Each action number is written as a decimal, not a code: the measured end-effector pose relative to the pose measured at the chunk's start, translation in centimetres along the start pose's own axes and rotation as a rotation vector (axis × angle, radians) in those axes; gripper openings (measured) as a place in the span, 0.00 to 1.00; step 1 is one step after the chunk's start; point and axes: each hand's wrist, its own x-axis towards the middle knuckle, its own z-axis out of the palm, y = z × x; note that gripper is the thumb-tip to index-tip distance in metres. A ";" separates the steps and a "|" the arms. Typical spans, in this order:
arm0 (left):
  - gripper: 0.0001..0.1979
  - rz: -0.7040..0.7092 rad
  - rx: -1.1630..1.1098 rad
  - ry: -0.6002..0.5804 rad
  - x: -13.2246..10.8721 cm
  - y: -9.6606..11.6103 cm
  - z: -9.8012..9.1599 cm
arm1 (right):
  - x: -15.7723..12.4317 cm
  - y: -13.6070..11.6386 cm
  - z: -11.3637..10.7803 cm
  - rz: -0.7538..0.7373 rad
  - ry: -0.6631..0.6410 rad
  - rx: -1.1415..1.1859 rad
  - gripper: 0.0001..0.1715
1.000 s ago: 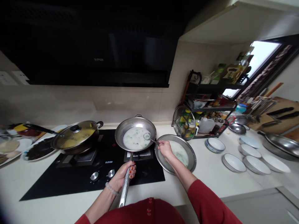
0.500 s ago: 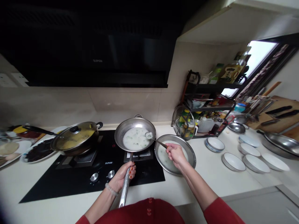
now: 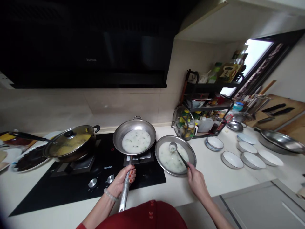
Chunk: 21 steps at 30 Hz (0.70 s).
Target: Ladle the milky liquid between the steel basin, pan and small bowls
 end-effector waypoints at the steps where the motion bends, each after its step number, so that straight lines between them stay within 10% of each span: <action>1: 0.14 -0.002 -0.001 0.002 0.0 0.0 0.1 | -0.7 0.8 0.3 -0.094 0.024 -0.096 0.22; 8: 0.14 -0.008 0.006 0.004 -0.2 0.1 0.1 | -4.0 3.0 0.6 -0.461 0.199 -0.444 0.36; 15: 0.13 -0.012 0.008 0.008 -0.1 0.1 0.1 | -1.9 1.1 -0.7 0.076 0.131 0.043 0.23; 21: 0.13 -0.007 0.009 0.013 0.1 0.1 0.1 | 1.2 -6.0 0.3 0.000 -0.036 0.276 0.27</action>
